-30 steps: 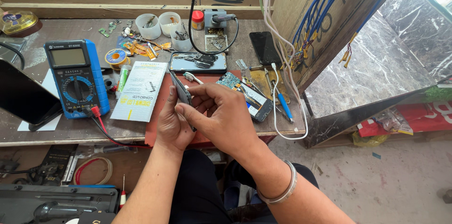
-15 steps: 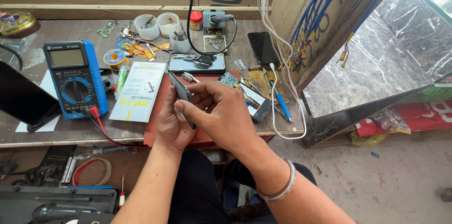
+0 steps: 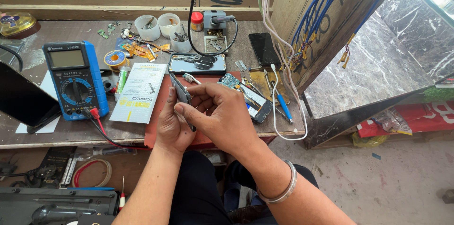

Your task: The person wipes the back of a disassembled smartphone with a cloth, then handles a new screen assembly package and compares it to the phone. The person repeatedly aligns and presses the screen onto the phone chassis, then removes and repositions it multiple times.

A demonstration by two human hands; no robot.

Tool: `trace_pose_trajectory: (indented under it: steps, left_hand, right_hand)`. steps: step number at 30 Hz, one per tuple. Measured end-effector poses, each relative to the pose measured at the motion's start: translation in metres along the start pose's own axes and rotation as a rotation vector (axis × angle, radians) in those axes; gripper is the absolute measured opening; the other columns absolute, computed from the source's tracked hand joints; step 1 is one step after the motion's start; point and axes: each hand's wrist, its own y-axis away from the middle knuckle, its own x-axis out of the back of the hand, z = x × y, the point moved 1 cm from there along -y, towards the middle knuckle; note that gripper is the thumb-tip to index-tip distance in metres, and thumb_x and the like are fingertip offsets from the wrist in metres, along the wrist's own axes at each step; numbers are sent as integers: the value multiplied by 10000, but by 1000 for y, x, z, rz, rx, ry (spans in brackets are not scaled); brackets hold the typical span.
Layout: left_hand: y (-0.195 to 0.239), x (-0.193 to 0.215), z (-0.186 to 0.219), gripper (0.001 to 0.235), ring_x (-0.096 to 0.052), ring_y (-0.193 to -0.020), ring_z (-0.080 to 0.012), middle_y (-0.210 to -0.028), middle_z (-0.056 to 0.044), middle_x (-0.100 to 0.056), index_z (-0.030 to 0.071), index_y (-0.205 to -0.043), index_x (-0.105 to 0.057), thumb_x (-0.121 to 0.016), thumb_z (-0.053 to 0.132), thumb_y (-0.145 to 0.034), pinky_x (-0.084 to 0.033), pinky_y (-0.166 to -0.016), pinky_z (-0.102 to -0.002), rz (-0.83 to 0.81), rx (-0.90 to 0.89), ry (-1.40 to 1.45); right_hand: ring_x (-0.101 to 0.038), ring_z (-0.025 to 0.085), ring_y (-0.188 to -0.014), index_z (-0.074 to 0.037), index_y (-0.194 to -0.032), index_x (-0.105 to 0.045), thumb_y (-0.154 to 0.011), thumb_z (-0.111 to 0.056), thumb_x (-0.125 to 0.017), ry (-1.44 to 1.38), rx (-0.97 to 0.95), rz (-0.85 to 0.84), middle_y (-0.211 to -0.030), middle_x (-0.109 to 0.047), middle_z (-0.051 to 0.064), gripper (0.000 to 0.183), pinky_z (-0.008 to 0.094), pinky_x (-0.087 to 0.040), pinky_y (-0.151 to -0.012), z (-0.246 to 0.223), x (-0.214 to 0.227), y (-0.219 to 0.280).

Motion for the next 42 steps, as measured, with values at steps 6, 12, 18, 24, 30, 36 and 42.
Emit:
trace_pose_trajectory:
  steps: [6, 12, 18, 24, 30, 36, 42]
  left_hand:
    - [0, 13, -4, 569, -572, -1279, -419, -1326, -272, -608, -22, -1316, -555, -532, 474, -1038, -466, -1112, -538, -71, 46, 57]
    - [-4, 33, -7, 362, -669, -1121, -256, -1178, -131, -705, 21, -1242, -633, -496, 345, -1155, -524, -1023, -452, -43, 14, 216]
    - [-4, 25, -8, 275, -733, -958, -255, -1045, -115, -735, 61, -1171, -623, -532, 306, -1087, -600, -870, -443, 3, -86, 3]
    - [-2, -5, -3, 247, -743, -945, -236, -1044, -102, -741, 62, -1154, -607, -578, 255, -1002, -617, -840, -417, 93, -115, -59]
    - [-1, -13, -3, 243, -723, -963, -195, -1063, -112, -726, 4, -1185, -602, -623, 182, -1022, -596, -864, -350, 42, -166, -111]
    - [-3, -8, -8, 216, -701, -933, -170, -1031, -70, -694, 47, -1177, -577, -649, 144, -997, -590, -826, -337, 129, -172, -202]
    - [-4, -12, -12, 364, -677, -1039, -152, -1140, -59, -677, 47, -1318, -526, -621, 126, -976, -576, -899, -333, 190, -199, -196]
  right_hand:
    - [-671, 48, -701, 24, -1124, -744, -839, -169, -842, 24, 6, 8, -832, -767, 49, 358, 207, -552, -618, 5, 1, 4]
    - [-698, 70, -658, 3, -1102, -731, -829, -179, -809, 51, -63, 11, -815, -751, 47, 337, 233, -549, -579, 11, 14, 13]
    - [-680, 94, -652, -18, -1145, -730, -839, -184, -794, 41, -116, 35, -810, -742, 52, 354, 246, -543, -586, 23, 25, 25]
    - [-673, 94, -699, -70, -1248, -674, -766, -235, -852, 113, -140, 13, -862, -744, 56, 539, 265, -550, -616, 26, 30, 23]
    - [-693, 94, -684, -40, -1194, -701, -806, -211, -813, 154, -224, 1, -865, -763, 50, 438, 263, -553, -593, 34, 30, 20]
    - [-695, 74, -697, -19, -1154, -701, -847, -155, -775, 38, -258, 16, -846, -755, 53, 344, 254, -565, -592, 58, 36, 27]
    - [-687, 81, -784, 11, -1178, -668, -859, -142, -779, -369, -323, 59, -928, -744, 56, 371, 242, -570, -692, 92, 41, 31]
